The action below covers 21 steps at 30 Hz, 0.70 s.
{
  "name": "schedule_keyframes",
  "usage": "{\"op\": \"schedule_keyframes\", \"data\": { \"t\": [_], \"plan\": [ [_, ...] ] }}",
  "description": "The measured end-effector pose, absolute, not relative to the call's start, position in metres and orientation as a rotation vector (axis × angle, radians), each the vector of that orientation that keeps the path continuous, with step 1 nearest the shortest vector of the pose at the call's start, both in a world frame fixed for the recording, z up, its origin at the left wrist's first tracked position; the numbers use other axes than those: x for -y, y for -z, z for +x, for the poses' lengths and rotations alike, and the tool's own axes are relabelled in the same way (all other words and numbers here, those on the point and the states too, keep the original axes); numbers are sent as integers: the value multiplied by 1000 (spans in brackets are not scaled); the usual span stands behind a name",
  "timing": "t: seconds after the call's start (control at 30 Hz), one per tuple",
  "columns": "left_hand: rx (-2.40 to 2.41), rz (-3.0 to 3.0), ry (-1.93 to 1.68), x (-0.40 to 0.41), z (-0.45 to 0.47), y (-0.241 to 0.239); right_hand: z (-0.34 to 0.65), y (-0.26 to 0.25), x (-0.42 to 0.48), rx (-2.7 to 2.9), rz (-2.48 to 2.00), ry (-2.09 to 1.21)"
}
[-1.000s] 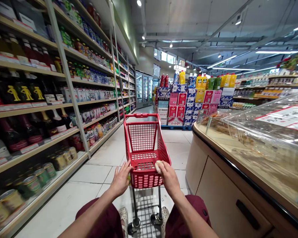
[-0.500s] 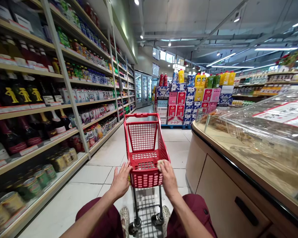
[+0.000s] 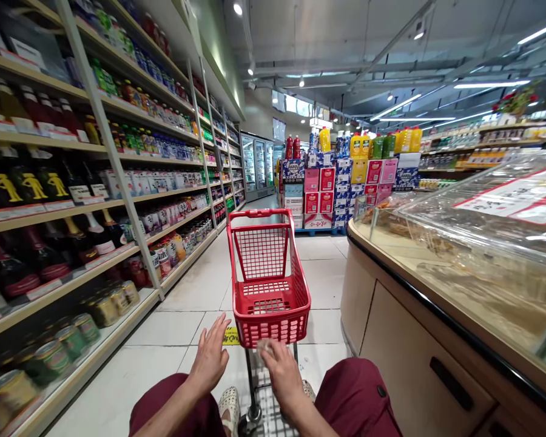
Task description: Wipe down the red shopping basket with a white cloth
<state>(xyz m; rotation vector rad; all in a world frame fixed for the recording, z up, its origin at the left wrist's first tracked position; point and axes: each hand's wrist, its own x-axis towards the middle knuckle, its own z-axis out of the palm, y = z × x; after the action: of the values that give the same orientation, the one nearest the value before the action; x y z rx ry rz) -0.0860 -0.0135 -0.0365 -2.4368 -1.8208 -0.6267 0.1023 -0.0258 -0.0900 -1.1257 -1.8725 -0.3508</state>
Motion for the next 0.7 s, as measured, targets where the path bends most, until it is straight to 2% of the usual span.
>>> {"op": "schedule_keyframes", "data": {
  "t": [0.17,0.27,0.7],
  "plan": [
    [1508,-2447,802,14,-59,28,119,80,13,1862,-1164,399],
    [1347,-2497,742,16,-42,22,130,86,15,1940,-1158,383],
    [1207,-2528,529,20,-8,30,196,81,11,1743,-1229,399]
  ]
}}
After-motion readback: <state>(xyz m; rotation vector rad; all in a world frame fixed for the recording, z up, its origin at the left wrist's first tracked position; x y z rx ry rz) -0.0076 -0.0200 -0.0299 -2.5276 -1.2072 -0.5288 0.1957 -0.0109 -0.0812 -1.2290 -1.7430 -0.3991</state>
